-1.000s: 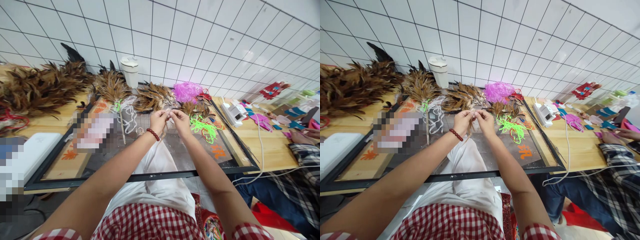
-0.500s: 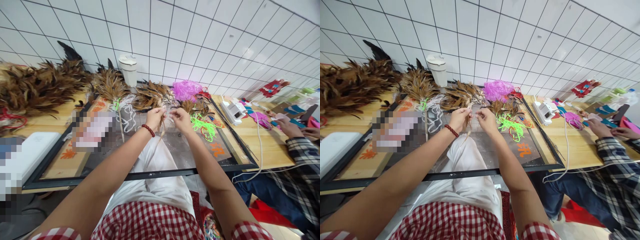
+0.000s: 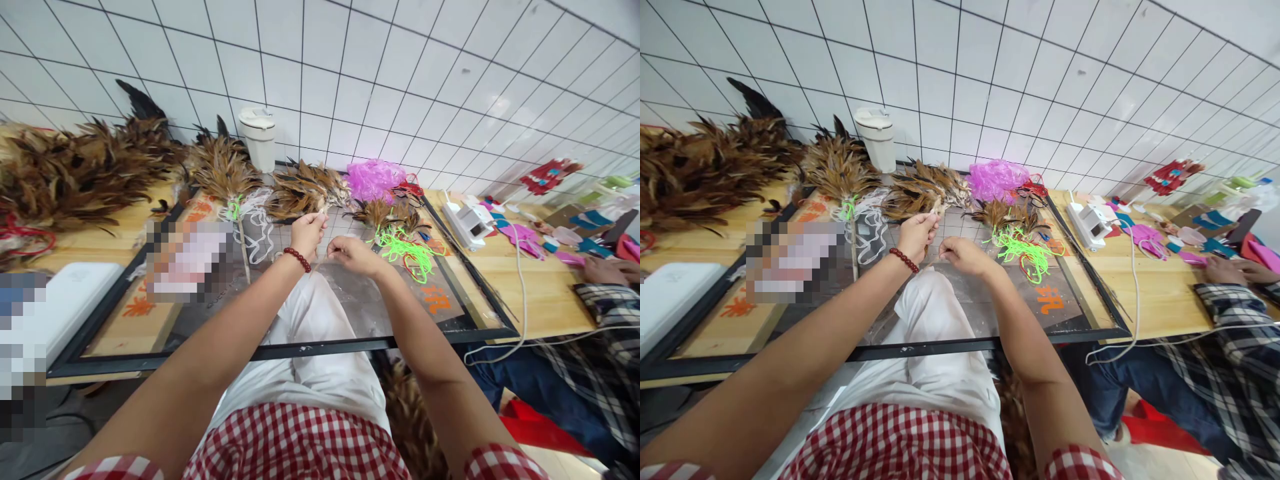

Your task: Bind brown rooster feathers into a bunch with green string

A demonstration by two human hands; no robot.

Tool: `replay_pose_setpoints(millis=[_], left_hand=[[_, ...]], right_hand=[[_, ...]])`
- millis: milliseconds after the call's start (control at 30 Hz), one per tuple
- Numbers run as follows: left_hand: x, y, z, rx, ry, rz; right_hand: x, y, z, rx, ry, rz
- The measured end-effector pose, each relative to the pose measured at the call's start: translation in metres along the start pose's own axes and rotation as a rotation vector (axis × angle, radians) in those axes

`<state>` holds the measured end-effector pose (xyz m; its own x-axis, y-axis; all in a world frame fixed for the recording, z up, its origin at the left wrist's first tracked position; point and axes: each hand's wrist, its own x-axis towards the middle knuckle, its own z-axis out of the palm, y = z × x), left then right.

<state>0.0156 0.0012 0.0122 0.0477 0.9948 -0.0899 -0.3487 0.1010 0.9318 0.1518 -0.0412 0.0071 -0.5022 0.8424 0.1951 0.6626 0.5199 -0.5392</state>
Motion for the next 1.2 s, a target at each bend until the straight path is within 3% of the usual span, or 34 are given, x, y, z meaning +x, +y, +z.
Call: replay_pose_setpoints(millis=[200, 333, 467, 633, 767, 967, 1133, 1200], left_hand=[[0.001, -0.011, -0.001, 0.262, -0.127, 0.071], [0.006, -0.021, -0.002, 0.325, -0.135, 0.142], [0.008, -0.023, -0.003, 0.305, -0.171, 0.126], [0.003, -0.021, -0.001, 0.316, -0.214, 0.053], [-0.003, -0.017, 0.000, 0.312, -0.279, -0.001], [-0.007, -0.014, -0.002, 0.360, -0.364, 0.037], [-0.003, -0.020, -0.002, 0.291, -0.377, 0.007], [-0.003, -0.020, 0.000, 0.258, -0.352, 0.000]], right_hand=[[-0.003, 0.009, -0.010, -0.076, 0.336, -0.036], [-0.003, 0.015, -0.008, 0.016, 0.465, -0.002], [-0.001, 0.016, -0.006, 0.178, 0.588, 0.115], [0.000, 0.015, -0.004, 0.199, 0.697, 0.111], [-0.001, 0.014, -0.004, 0.179, 0.714, 0.113], [-0.002, 0.012, -0.003, 0.185, 0.680, 0.146], [-0.001, 0.013, -0.005, 0.175, 0.553, 0.079], [-0.001, 0.015, -0.006, 0.145, 0.581, 0.118]])
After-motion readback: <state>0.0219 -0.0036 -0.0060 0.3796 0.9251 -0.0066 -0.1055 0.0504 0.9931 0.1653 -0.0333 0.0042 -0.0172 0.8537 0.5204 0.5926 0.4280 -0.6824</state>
